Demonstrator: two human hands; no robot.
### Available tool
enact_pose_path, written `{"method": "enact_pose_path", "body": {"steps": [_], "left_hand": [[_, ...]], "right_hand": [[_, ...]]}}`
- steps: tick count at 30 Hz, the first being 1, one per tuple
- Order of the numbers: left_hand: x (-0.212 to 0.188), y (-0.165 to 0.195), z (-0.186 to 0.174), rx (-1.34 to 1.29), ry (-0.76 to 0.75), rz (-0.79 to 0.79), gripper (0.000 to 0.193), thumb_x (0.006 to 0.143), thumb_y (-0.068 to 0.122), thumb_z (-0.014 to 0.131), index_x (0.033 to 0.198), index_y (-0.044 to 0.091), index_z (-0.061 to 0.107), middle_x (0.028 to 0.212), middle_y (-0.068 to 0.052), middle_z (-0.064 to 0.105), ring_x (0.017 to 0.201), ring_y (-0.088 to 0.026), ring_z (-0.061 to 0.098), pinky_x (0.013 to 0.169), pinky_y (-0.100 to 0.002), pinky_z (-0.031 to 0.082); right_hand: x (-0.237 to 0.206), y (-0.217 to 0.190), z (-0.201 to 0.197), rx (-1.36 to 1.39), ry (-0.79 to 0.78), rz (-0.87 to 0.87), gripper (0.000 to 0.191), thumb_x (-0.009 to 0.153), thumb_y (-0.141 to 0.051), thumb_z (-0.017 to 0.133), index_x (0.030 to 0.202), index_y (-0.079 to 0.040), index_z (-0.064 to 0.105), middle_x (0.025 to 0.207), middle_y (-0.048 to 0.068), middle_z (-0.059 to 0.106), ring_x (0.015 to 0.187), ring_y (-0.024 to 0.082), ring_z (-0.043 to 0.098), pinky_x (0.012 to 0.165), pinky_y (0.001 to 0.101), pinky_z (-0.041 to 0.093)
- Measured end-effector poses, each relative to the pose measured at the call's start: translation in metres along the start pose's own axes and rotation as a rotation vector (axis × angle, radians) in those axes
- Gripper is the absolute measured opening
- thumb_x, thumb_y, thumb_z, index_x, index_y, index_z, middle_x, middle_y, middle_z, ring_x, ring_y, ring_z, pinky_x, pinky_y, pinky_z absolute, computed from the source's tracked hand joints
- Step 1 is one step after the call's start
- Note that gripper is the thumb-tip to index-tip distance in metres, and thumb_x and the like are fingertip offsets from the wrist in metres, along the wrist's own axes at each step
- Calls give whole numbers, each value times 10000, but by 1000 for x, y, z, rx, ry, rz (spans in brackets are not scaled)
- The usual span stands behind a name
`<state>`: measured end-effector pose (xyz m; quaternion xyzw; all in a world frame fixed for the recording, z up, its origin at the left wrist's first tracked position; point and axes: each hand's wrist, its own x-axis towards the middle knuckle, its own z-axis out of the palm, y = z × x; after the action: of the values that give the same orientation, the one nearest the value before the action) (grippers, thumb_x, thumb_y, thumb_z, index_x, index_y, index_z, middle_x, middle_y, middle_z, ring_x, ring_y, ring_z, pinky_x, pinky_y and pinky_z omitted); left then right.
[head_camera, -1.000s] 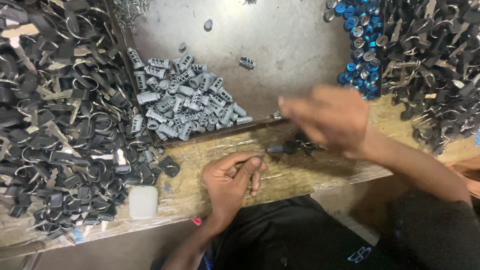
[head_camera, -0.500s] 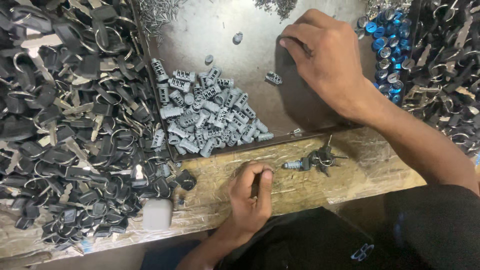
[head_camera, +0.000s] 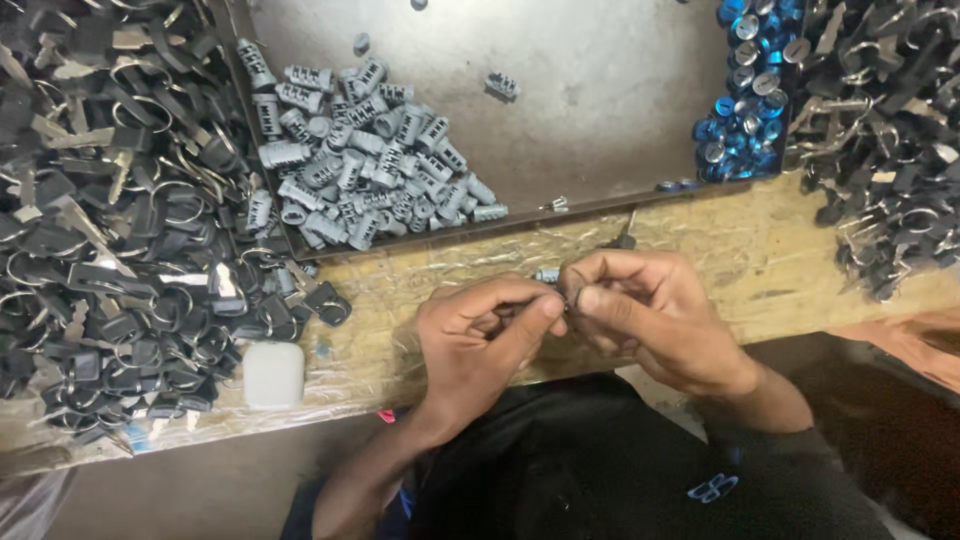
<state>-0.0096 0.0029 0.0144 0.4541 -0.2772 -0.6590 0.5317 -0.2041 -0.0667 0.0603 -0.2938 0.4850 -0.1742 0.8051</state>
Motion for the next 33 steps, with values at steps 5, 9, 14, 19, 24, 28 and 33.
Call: {"method": "enact_pose_path", "body": {"steps": [5,9,14,19,24,28,33], "left_hand": [[-1,9,9,215,18,142,41,977,21,736,992,-14,749,800,-18,724,624,-12,571,539,-187,434],[-7,9,18,166,76,73,36,973,14,742,960,-20,740,778,-22,718,596,-21,566,519,-190,430],[-12,5,25,625,159,489,48,960,-25,705,989,-38,670,885,-72,700,772,-74,667,647,-237,546],[-9,-12,9,381,125,283,41,999,2,676,971,-18,654,820,5,639,698,-8,548,601,-193,445],[-7,-48,-7,113,204,12,55,998,21,654,952,-9,661,738,49,554,632,5,436,547,-182,334],[-9,-61,-11,237,240,100,31,963,6,673,940,-14,673,747,30,597,626,-6,473,536,-191,363],[-7,-51,-7,337,242,156,21,930,6,692,917,-9,684,760,-1,642,625,-24,512,541,-200,408]], "right_hand": [[-7,17,3,130,-18,-139,194,1041,-112,641,1068,79,648,815,39,611,616,45,437,515,220,313],[-11,25,2,133,6,-167,175,1041,-91,631,1103,72,650,810,31,616,606,34,433,516,217,310],[-6,35,12,-70,162,-306,153,1010,-47,663,1106,71,679,935,42,680,755,40,560,639,204,437],[9,-7,2,-650,165,-572,129,944,-65,740,1045,7,777,940,51,745,778,83,641,639,220,488],[87,-83,-52,-1263,381,-773,167,997,-125,731,1139,-51,777,955,115,742,729,180,671,649,305,518],[153,-109,-60,-1605,518,-1106,191,1048,-69,725,1228,-10,750,1022,143,661,934,323,649,812,414,530],[159,-115,-52,-1730,520,-1097,282,959,-19,724,1239,-33,748,1092,146,650,980,335,616,822,416,528]]}}
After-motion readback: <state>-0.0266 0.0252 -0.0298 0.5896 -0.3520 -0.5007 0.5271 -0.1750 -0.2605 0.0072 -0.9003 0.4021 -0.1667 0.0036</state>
